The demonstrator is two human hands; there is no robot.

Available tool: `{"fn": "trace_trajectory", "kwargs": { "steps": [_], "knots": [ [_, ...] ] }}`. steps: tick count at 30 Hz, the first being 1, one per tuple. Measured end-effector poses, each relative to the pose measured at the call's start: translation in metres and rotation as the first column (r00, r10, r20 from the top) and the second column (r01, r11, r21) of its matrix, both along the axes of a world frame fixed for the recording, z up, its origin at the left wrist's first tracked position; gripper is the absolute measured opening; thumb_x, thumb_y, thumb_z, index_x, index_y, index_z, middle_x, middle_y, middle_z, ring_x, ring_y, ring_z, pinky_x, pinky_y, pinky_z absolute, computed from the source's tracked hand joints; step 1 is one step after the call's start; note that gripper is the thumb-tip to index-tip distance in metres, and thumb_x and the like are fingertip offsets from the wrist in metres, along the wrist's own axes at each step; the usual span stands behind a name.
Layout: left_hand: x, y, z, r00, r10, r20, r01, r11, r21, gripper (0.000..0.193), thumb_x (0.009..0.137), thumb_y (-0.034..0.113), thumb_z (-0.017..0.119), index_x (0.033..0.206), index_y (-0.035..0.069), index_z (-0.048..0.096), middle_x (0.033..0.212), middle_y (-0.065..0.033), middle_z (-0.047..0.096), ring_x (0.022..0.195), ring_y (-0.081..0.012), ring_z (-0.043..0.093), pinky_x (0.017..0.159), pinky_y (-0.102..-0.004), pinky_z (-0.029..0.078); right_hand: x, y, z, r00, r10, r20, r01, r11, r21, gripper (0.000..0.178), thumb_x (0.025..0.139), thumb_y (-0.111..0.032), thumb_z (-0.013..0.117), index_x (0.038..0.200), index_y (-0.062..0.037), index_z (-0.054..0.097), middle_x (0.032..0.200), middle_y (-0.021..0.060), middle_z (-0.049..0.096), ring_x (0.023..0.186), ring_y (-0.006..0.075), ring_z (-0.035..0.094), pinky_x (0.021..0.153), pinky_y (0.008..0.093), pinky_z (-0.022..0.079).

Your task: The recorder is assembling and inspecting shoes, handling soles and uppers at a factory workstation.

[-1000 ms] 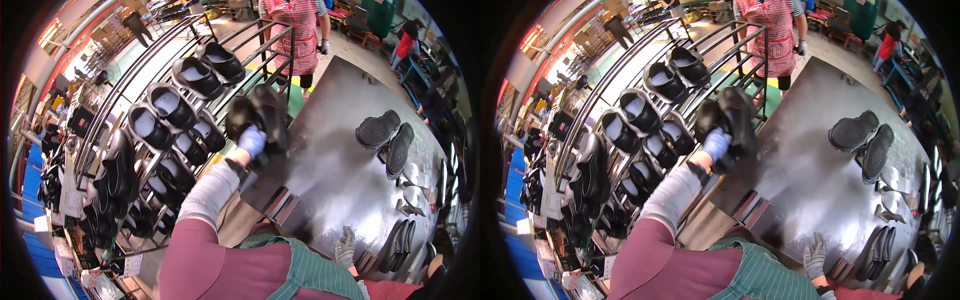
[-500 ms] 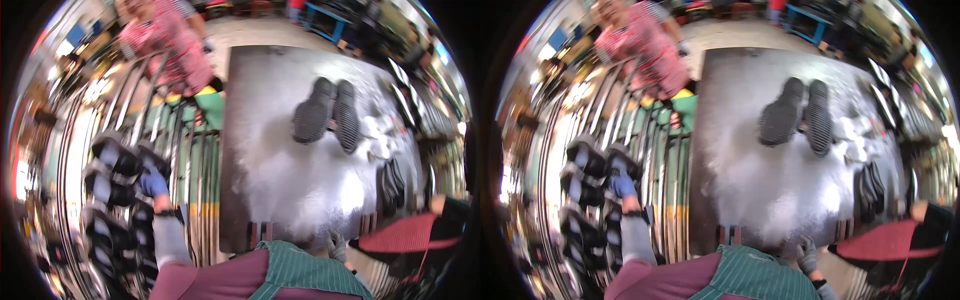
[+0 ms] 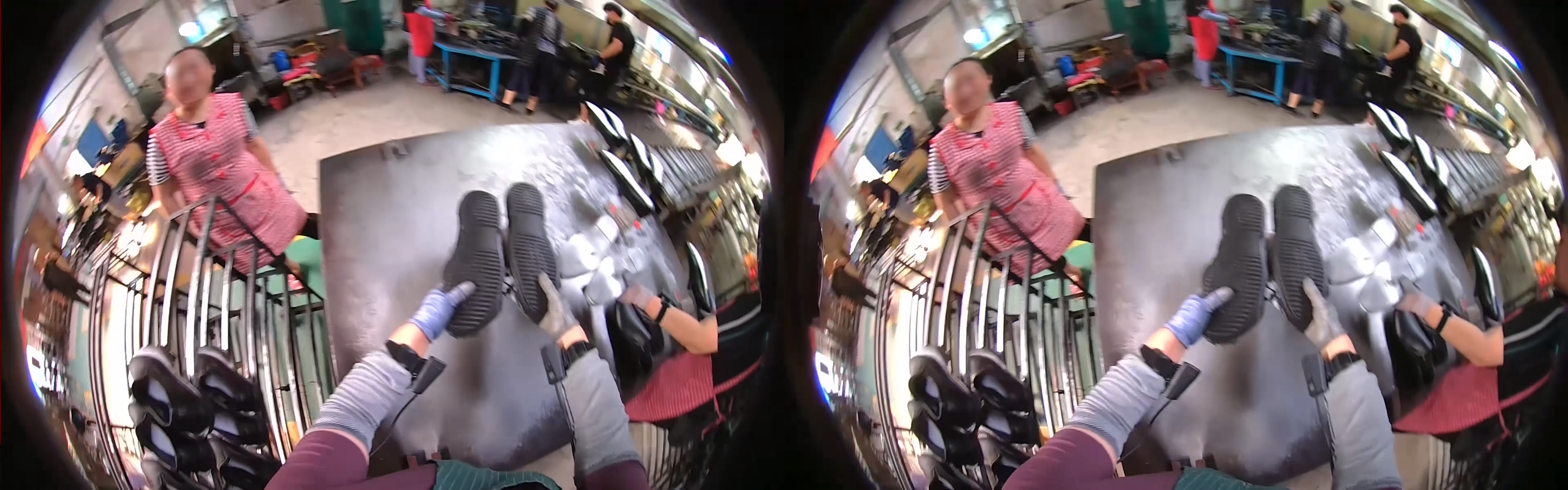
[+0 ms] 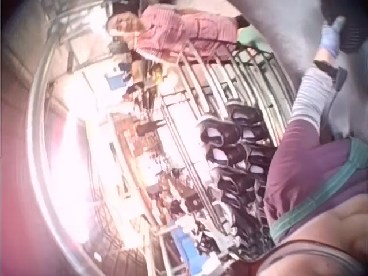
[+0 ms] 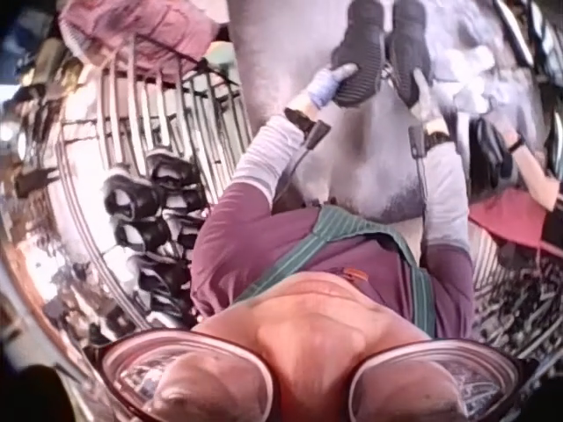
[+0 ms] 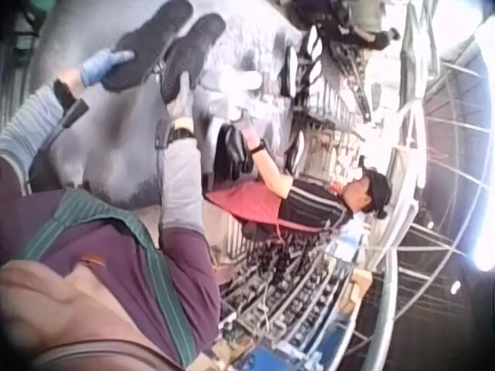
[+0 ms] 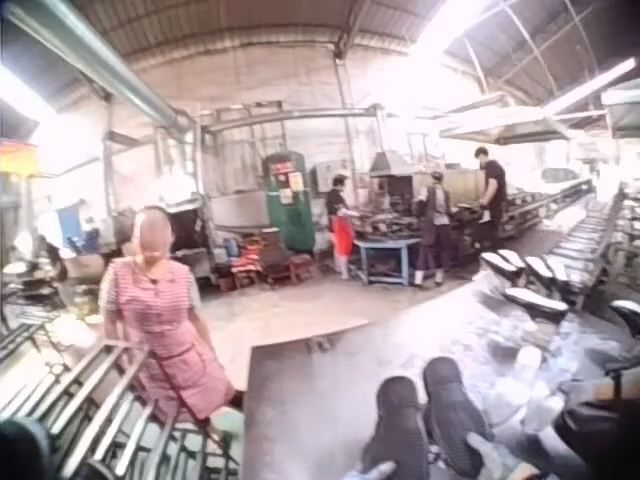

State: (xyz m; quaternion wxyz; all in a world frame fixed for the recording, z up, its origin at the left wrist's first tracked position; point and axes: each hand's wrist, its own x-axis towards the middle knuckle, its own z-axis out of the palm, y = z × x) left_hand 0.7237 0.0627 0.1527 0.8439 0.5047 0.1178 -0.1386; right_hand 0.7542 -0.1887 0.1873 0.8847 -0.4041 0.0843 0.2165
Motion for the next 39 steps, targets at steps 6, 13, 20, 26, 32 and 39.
{"fn": "trace_trajectory", "kwargs": {
  "steps": [6,13,20,26,32,39],
  "knots": [
    [-0.056,0.000,-0.029,0.994,-0.098,0.045,0.096,0.995,0.039,0.054,0.088,0.032,0.067,0.130,0.001,0.052,0.114,-0.0081,0.064,0.103,-0.0167,0.060,0.093,-0.0313,0.047,-0.052,-0.022,-0.056,0.996,-0.041,-0.081,0.047,0.997,0.069,0.049,0.091,-0.032,0.064,0.125,0.0013,0.052,0.119,0.0138,0.061,0.106,0.0281,0.062,0.096,0.0432,0.051],
    [-0.201,0.039,-0.016,0.970,-0.126,-0.209,0.156,0.979,0.133,0.054,0.089,0.037,0.065,0.125,-0.002,0.056,0.112,-0.0102,0.066,0.099,-0.0179,0.063,0.091,-0.0320,0.049,-0.185,-0.045,-0.017,0.997,0.049,-0.064,-0.050,0.998,-0.023,0.047,0.092,-0.032,0.062,0.126,-0.0014,0.053,0.117,0.0132,0.062,0.101,0.0275,0.064,0.091,0.0425,0.054],
    [-0.369,0.006,0.027,0.957,0.042,-0.286,-0.019,0.996,0.083,0.054,0.087,0.035,0.068,0.126,0.000,0.055,0.116,-0.0104,0.064,0.102,-0.0196,0.063,0.093,-0.0338,0.050,-0.280,-0.078,-0.029,0.999,-0.012,-0.043,0.002,0.977,-0.213,0.047,0.091,-0.030,0.064,0.125,0.0005,0.051,0.114,0.0146,0.063,0.097,0.0273,0.065,0.082,0.0433,0.058],
    [-0.452,-0.048,0.010,0.924,0.273,-0.266,-0.270,0.962,0.049,0.051,0.088,0.035,0.068,0.124,0.000,0.056,0.113,-0.0100,0.064,0.098,-0.0188,0.063,0.089,-0.0323,0.051,-0.285,-0.083,-0.019,0.989,0.078,-0.126,-0.103,0.973,-0.206,0.044,0.091,-0.027,0.064,0.125,-0.0007,0.052,0.115,0.0136,0.062,0.097,0.0250,0.065,0.081,0.0409,0.058],
    [-0.536,-0.112,0.027,0.886,0.343,-0.313,-0.282,0.933,0.225,0.060,0.088,0.038,0.066,0.126,-0.006,0.052,0.117,-0.0130,0.062,0.106,-0.0181,0.059,0.095,-0.0318,0.047,-0.332,-0.139,-0.061,0.937,0.330,-0.111,-0.344,0.831,-0.436,0.065,0.087,-0.046,0.065,0.133,-0.0057,0.044,0.120,0.0104,0.060,0.095,0.0210,0.064,0.081,0.0337,0.054],
    [-0.628,-0.102,-0.007,0.974,-0.111,-0.199,0.107,0.994,-0.030,0.061,0.093,0.044,0.058,0.132,-0.002,0.051,0.123,-0.0105,0.060,0.115,-0.0194,0.054,0.104,-0.0315,0.038,-0.411,-0.234,-0.068,0.730,0.681,-0.057,-0.630,0.638,-0.442,0.067,0.099,-0.048,0.040,0.147,-0.0032,0.027,0.147,0.0131,0.037,0.137,0.0273,0.033,0.106,0.0405,0.038]
  ]
}}
